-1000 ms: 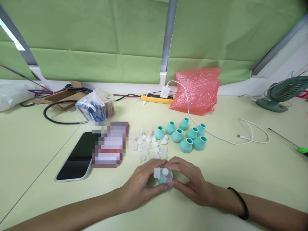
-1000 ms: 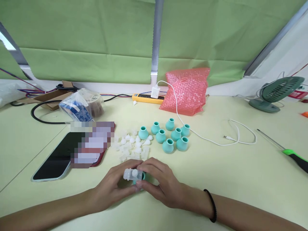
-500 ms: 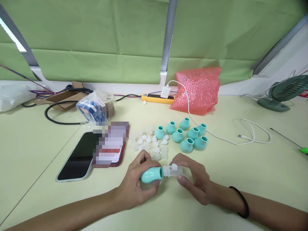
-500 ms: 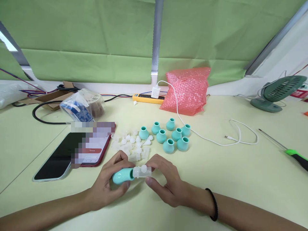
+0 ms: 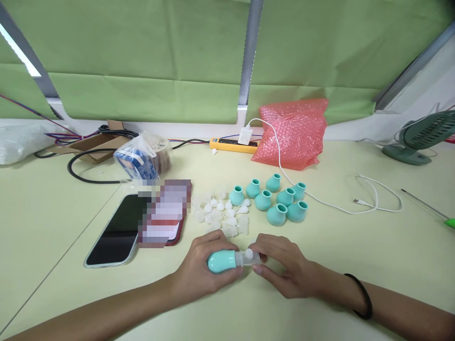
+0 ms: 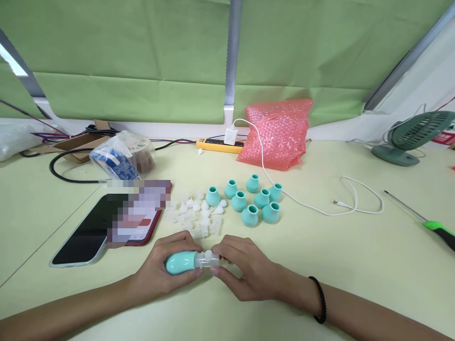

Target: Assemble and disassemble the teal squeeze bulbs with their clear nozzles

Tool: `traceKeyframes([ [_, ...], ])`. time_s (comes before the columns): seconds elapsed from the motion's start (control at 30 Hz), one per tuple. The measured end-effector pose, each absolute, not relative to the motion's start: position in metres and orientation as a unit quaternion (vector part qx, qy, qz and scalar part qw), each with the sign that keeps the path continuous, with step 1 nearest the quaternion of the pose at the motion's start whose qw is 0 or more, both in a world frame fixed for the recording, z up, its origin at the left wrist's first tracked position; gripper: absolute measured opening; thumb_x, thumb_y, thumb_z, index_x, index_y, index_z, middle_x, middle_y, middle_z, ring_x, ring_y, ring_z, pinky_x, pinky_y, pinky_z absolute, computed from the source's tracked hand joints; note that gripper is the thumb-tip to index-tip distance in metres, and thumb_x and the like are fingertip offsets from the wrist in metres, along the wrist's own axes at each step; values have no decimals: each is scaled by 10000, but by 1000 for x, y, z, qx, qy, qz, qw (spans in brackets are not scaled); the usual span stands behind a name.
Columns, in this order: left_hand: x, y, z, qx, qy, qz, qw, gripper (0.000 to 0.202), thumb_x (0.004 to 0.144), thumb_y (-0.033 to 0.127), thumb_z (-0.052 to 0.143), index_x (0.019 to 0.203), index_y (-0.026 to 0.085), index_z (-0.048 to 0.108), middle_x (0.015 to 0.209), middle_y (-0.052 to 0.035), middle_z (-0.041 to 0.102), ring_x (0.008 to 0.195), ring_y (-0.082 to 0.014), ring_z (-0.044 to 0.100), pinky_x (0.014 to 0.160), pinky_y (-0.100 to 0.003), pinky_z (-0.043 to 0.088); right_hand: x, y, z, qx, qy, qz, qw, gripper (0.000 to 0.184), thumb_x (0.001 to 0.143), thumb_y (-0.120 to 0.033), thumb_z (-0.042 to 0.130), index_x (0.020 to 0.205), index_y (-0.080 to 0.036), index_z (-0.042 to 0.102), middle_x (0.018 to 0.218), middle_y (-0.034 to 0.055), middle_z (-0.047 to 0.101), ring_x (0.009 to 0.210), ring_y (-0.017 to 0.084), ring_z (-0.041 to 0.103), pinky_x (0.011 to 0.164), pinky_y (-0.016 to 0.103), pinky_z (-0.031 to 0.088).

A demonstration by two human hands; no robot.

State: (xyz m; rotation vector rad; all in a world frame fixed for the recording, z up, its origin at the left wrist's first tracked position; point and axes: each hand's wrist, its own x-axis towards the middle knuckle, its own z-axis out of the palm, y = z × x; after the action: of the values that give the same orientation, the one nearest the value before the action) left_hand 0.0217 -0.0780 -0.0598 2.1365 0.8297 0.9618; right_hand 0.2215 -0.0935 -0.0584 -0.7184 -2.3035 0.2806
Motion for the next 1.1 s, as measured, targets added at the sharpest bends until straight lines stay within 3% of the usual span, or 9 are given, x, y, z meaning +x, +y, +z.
traceKeyframes([
  [0.37, 22, -80, -61, 860, 284, 350, 242, 108, 718, 217, 564, 752, 121, 601, 578, -21, 526, 515, -109, 468, 469, -211, 370, 226, -95, -54, -253, -937, 16, 240, 148, 849, -188, 372, 954, -117, 449, 721, 72, 545, 652, 159, 493, 528, 251, 389],
  [0.7, 22, -80, -63, 854, 292, 369, 222, 111, 709, 217, 586, 733, 108, 589, 568, -25, 517, 497, -106, 452, 447, -208, 353, 218, -100, -61, -289, -881, 124, 354, 105, 823, -182, 430, 921, -157, 457, 603, 0, 521, 544, 106, 480, 543, 214, 397],
  [0.93, 22, -81, -65, 870, 280, 362, 185, 131, 740, 243, 561, 727, 114, 582, 559, -20, 496, 490, -102, 434, 439, -204, 335, 218, -102, -59, -331, -865, 208, 313, 165, 840, -243, 413, 746, -157, 518, 551, -7, 496, 504, 90, 466, 548, 213, 398],
  [1.1, 22, -81, -66, 878, 263, 359, 175, 129, 753, 234, 542, 730, 112, 576, 550, -19, 480, 487, -104, 423, 434, -206, 325, 219, -102, -56, -374, -843, 268, 280, 250, 841, -308, 409, 722, -143, 555, 551, 1, 487, 520, 93, 454, 535, 206, 387],
])
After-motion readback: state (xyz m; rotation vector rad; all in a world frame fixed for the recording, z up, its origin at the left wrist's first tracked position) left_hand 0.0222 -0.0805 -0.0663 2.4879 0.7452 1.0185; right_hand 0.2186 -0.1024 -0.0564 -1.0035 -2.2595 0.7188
